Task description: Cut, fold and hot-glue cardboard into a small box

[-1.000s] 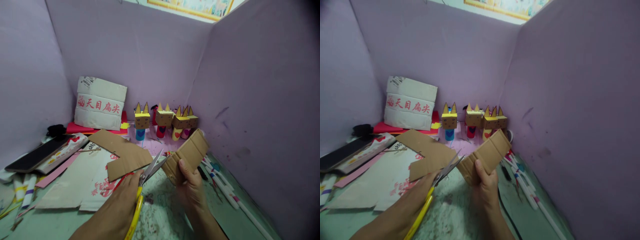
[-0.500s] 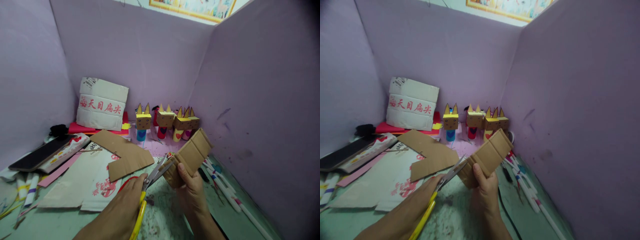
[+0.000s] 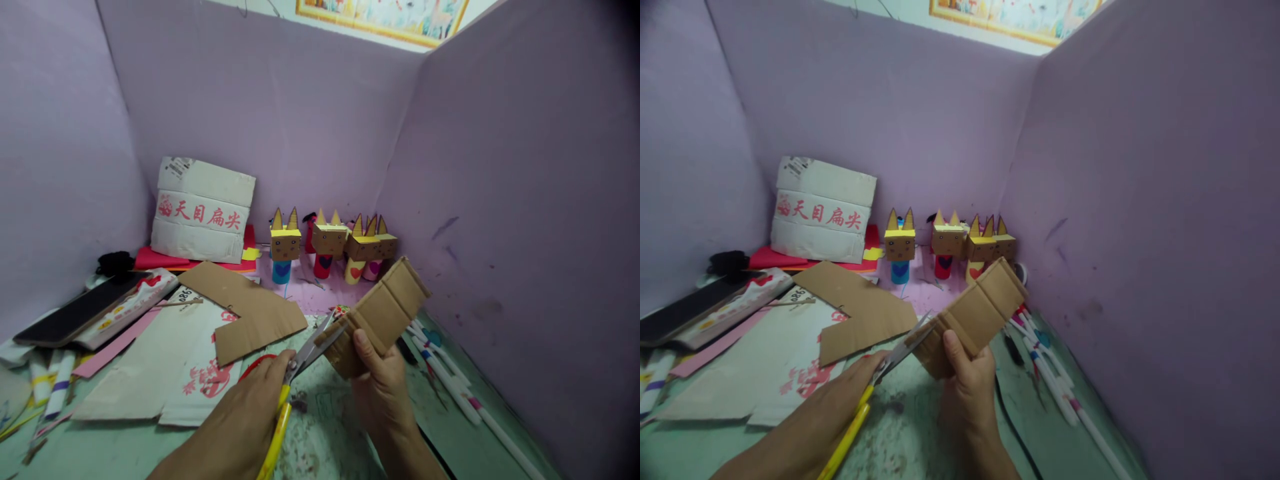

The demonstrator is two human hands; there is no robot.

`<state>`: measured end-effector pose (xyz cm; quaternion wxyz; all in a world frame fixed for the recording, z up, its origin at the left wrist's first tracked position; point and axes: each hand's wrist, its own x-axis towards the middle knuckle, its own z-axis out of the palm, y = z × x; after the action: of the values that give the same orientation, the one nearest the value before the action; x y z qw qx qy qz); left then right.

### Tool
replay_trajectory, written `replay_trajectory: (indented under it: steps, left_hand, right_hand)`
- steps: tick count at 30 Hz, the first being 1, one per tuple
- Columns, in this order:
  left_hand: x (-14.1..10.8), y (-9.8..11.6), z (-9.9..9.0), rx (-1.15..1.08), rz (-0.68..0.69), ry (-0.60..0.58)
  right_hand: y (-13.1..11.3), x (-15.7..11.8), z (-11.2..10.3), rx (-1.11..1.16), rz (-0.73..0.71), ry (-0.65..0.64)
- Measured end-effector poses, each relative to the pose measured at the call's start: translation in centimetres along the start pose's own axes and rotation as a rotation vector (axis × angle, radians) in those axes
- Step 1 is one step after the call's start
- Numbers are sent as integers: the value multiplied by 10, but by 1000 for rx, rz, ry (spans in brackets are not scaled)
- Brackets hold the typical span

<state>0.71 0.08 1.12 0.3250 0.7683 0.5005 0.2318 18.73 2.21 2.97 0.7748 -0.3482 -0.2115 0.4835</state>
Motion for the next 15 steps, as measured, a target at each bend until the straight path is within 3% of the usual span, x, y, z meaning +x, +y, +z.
replay_trajectory:
  steps: [15]
  left_hand:
    - [1, 20, -10, 177, -69, -93]
  right_hand:
    - [2, 0, -4, 6, 5, -47]
